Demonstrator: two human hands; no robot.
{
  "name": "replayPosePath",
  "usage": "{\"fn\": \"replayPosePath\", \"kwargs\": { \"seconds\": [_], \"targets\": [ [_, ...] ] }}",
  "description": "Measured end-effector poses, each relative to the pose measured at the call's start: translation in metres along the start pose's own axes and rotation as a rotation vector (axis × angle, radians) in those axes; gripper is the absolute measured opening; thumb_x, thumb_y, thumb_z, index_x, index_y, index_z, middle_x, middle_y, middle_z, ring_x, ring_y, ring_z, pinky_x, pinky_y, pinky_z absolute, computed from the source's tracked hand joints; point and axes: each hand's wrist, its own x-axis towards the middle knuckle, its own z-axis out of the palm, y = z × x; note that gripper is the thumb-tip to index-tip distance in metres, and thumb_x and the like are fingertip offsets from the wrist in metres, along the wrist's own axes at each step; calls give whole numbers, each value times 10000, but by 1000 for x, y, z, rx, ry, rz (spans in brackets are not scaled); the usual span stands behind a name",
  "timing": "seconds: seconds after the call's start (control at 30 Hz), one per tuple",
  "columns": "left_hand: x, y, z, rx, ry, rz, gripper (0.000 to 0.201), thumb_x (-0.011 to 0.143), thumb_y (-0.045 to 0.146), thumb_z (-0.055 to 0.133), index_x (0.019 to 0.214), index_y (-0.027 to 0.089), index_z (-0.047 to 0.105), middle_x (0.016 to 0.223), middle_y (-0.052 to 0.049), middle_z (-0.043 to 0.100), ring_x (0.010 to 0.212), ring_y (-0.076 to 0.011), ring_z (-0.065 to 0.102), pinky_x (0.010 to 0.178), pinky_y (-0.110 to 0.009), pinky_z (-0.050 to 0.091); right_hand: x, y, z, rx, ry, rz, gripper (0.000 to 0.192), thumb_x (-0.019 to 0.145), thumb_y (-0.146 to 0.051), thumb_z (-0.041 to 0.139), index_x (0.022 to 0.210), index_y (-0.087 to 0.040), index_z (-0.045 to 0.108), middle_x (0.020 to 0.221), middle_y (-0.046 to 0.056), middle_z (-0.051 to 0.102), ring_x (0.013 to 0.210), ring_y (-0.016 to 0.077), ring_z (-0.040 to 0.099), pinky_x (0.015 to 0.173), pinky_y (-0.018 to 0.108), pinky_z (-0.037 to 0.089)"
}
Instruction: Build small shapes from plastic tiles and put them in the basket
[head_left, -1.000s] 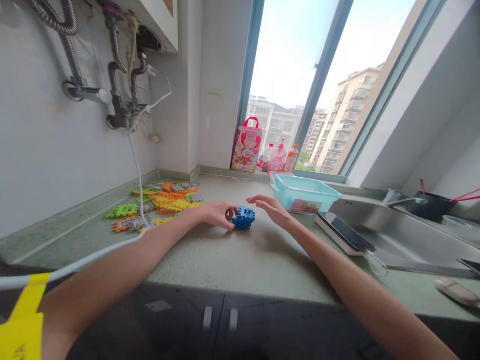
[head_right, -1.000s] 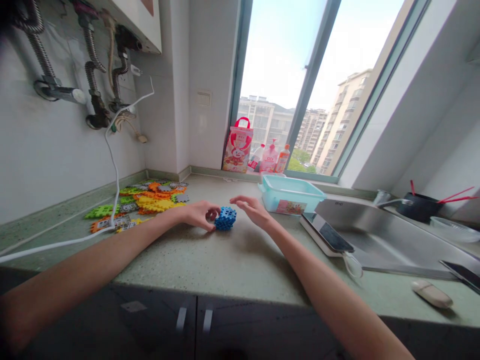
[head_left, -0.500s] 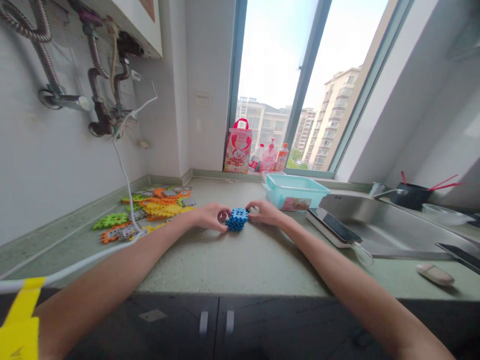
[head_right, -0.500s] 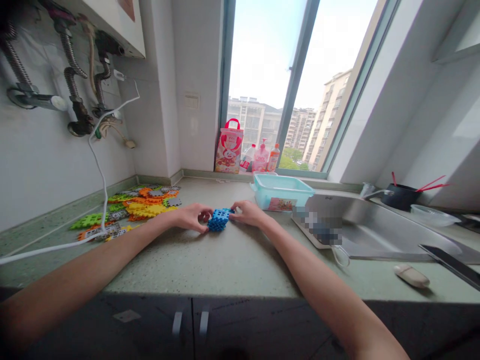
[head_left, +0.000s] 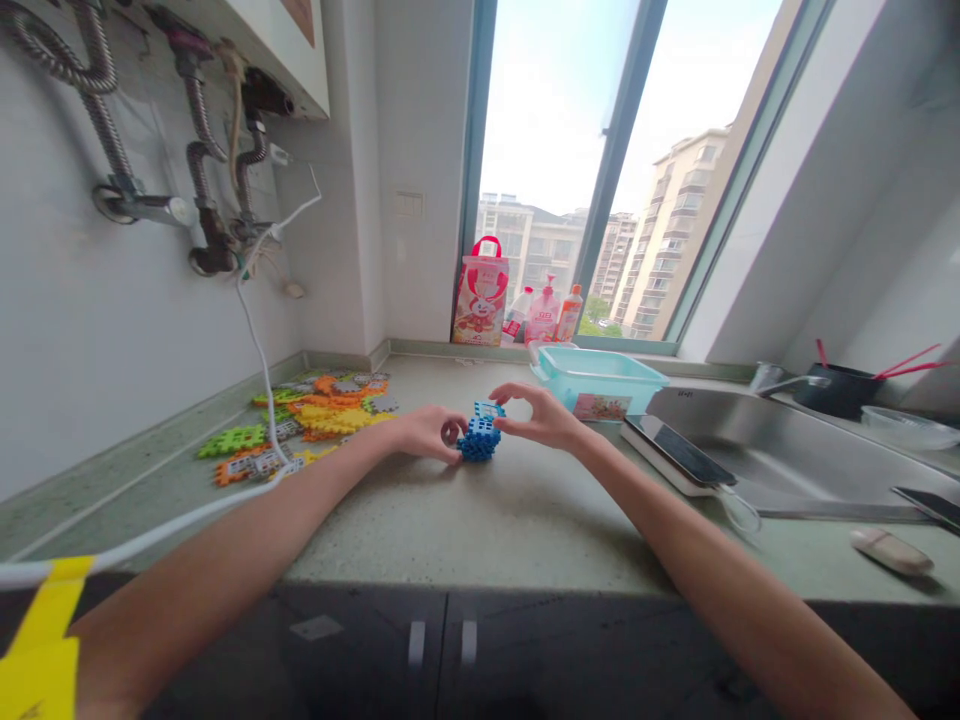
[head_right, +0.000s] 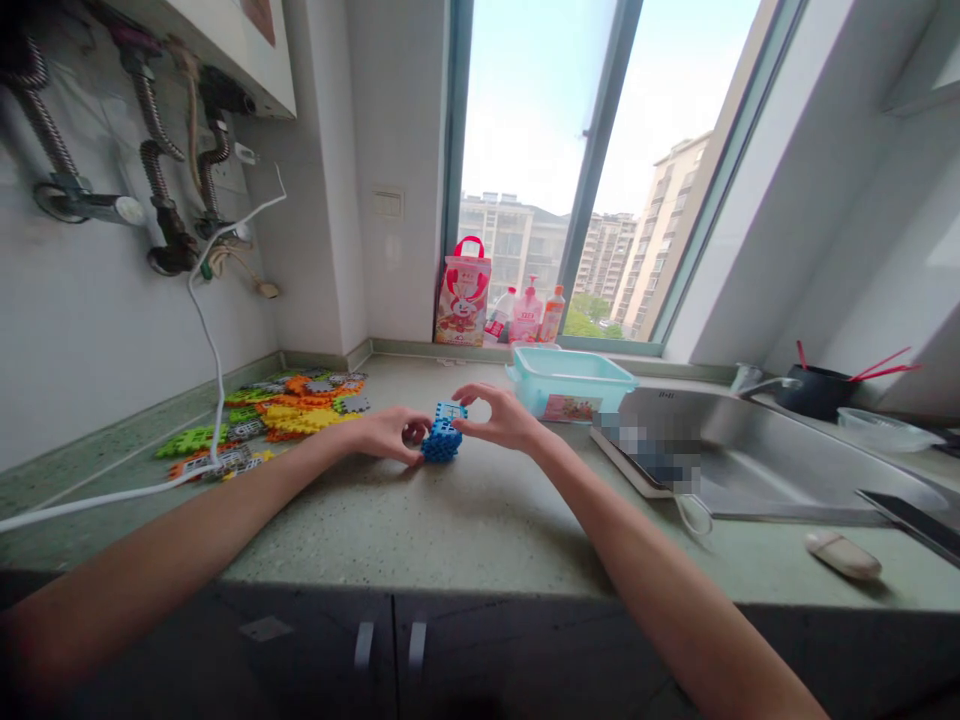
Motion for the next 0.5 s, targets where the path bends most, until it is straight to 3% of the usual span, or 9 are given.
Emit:
{"fn": "replayPosePath", "kwargs": {
  "seconds": [0.17,0.27,0.4,0.5],
  "targets": [
    [0,0,0,-11,-4,-5,361,675,385,761,956,169,695,804,9,601,713,-155,536,629,-255,394,-1,-4,4,-54,-133,-22,221,908,-411,763,1026,-226,740,1028,53,738,962,217,696,930,363,523],
    [0,0,1,-13,-1,-10,378,674,383,769,980,171,705,803,12,599,706,-151,529,619,-253,386,-1,-4,2,-68,-158,-26,233,939,-440,733,1045,-233,748,1085,65,734,1001,223,696,968,377,520],
    [-1,-1,-2,10,-8,-14,427,684,403,778,1045,182,721,818,12,607,724,-161,550,636,-257,390,-2,-9,3,-72,-144,-28,440,900,-465,770,1272,-246,680,1244,89,709,1138,255,673,1033,407,508],
    [-5,-4,-12,96,-27,-70,604,666,506,830,1178,204,723,886,-3,636,780,-185,592,681,-264,409,-4,-14,7,-112,-194,-17,679,847,-473,813,1453,-281,575,1380,107,649,1240,286,639,1089,432,488]
  ]
}}
